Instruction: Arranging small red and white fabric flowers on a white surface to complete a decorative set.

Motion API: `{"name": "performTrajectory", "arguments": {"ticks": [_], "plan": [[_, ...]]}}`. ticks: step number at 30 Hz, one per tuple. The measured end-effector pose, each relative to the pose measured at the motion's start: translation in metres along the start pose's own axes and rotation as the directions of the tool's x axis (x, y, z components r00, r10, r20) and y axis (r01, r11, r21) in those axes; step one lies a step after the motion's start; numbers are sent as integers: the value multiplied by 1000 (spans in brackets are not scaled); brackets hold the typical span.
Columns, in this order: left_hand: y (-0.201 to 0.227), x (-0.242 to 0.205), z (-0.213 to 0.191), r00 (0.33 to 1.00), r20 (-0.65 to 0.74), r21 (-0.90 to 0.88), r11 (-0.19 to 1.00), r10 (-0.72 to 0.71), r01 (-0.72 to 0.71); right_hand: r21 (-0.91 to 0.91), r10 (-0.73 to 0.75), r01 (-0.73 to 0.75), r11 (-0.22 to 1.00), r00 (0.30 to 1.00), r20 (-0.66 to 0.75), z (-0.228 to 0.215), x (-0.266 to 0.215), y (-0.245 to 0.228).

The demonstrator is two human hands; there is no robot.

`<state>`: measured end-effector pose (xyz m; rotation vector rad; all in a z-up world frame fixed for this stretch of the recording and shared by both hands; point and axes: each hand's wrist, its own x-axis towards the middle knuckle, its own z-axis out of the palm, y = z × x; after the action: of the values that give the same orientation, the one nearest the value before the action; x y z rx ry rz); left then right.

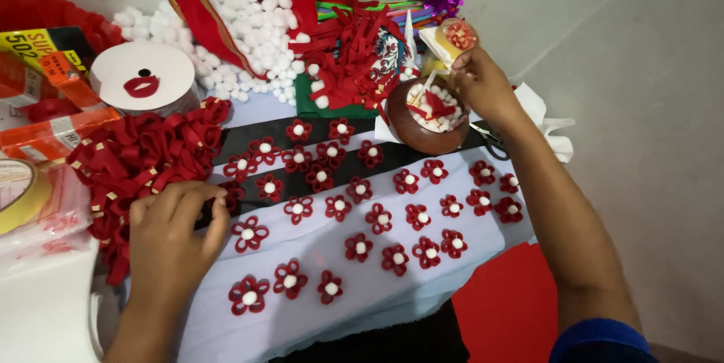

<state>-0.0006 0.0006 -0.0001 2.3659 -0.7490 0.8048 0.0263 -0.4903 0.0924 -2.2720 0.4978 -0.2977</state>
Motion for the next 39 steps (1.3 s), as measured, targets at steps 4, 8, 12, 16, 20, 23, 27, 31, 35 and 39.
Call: {"name": "performTrajectory", "arguments": {"ticks": [4, 8, 12, 16, 20, 23, 27, 31, 35, 39], "plan": [[1, 3, -1, 1000, 6, -6, 1000, -23, 23, 546, 76, -214, 810, 961, 264, 7, -4, -22], [0, 7, -3, 992, -124, 92, 996, -3, 14, 671, -137, -329, 665, 829, 543, 38, -16, -33], [-7, 5, -3, 977, -211, 180, 980, -41, 80, 592, -300, -222, 775, 696, 653, 87, -58, -83], [-10, 2, 1, 965, -257, 312, 941, -50, 132, 593, -444, -129, 795, 542, 713, 159, -62, -92], [-10, 0, 3, 959, -268, 359, 914, -92, 188, 366, -646, 540, 758, 544, 535, 216, -74, -107], [-7, 0, 6, 957, -265, 378, 901, -115, 213, 222, -764, 788, 574, 418, 492, 244, -81, -109], [-10, -2, 12, 957, -273, 430, 878, -98, 212, 204, -728, 804, 559, 357, 586, 266, -91, -108], [-19, -12, 26, 967, -222, 419, 884, -121, 207, 157, -745, 851, 501, 331, 579, 277, -97, -106], [-21, -18, 33, 980, -153, 438, 880, -127, 183, 103, -789, 919, 381, 265, 555, 280, -103, -111], [-19, -18, 31, 987, -97, 422, 892, -131, 160, 82, -804, 928, 363, 268, 531, 274, -108, -116]]}}
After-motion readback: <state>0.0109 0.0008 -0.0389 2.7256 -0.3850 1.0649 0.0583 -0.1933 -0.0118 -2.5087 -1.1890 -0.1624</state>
